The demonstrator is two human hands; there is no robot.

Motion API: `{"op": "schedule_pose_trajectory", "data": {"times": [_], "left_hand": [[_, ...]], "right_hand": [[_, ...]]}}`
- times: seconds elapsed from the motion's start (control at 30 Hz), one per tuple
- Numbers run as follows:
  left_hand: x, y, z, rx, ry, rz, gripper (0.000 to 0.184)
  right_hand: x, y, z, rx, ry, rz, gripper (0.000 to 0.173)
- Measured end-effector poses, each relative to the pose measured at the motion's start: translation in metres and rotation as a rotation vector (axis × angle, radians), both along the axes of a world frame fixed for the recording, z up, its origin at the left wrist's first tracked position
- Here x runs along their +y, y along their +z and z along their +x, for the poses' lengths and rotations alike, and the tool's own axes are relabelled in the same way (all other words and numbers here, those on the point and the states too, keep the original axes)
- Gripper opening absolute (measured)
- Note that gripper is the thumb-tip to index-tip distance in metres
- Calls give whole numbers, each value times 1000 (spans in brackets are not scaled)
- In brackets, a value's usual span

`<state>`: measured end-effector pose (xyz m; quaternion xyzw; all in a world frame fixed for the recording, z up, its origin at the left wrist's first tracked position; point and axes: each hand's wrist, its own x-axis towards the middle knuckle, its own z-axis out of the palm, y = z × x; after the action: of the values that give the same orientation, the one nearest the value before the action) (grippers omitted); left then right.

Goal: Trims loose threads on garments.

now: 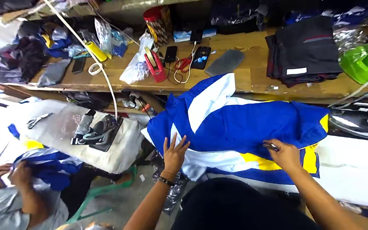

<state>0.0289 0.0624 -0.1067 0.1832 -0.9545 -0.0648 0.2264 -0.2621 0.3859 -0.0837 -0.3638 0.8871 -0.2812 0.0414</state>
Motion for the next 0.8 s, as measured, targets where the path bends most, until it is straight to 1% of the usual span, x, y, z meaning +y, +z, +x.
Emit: {"op": "schedule_pose_trajectory", "data": {"times": [0.03,0.1,0.13,0.17,0.2,0.23,0.27,0.3,0.33,0.37,0.43,0.53,0.67,0.8], "left_hand": [[13,-2,5,-9,48,53,32],[38,3,14,47,165,198,39],[51,8,16,122,235,321,41],[65,15,16,197,315,497,41],[77,22,11,241,400,743,37],[86,30,3,254,489,1081,34],[90,37,-8,248,565,1436,36],[91,37,-18,250,613,1724,43],[89,34,-27,265,621,1910,48],[87,29,-36,286,623,1992,49],[82,27,-50,319,662,1969,45],[73,30,-60,330,738,1805,32],[67,36,-49,276,633,1537,24],[64,35,-40,312,574,1410,20]], "right_hand": [[4,3,2,-52,-12,66,22],[9,18,6,-102,-21,106,31],[7,27,9,-98,-23,79,35],[1,36,12,-102,-13,56,41],[-7,45,18,-131,13,52,48],[-17,52,24,-182,58,59,53],[-29,55,30,-230,113,63,56],[-41,55,36,-272,173,72,55],[-54,53,43,-287,229,88,53],[-67,51,50,-276,279,98,50],[-89,45,61,-215,364,105,46],[-114,36,60,-105,471,100,37],[-134,30,45,78,575,15,22],[-145,32,36,119,672,-28,19]]}}
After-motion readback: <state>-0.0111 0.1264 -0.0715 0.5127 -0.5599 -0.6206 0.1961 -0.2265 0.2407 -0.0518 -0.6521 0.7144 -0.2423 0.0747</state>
